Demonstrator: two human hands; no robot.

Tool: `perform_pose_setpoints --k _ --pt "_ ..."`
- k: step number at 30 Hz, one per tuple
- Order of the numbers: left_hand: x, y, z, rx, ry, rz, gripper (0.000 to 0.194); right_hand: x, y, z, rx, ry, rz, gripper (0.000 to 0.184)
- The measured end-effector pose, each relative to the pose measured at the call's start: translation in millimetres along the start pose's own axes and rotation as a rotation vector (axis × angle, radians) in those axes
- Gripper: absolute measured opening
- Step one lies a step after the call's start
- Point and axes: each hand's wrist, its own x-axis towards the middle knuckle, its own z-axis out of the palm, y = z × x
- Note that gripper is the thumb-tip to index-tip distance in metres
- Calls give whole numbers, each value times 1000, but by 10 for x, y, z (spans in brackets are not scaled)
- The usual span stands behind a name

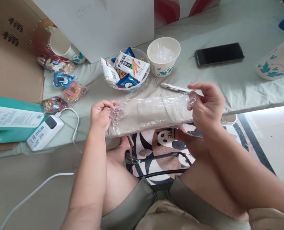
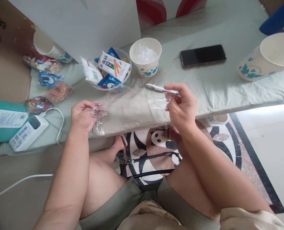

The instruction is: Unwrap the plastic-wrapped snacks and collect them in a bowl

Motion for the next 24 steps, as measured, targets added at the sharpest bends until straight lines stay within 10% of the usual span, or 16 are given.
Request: perform_pose_setpoints --k 6,14,24 --pt "6 77 -45 -230 -110 42 43 12 -47 6 69 -348 334 19" --pt "-20 -38 -37 68 -68 13 16 13 -89 20 139 -212 359 25" --pt "-27 99 -97 -101 -182 -15 7 158 42 9 393 -194 536 12"
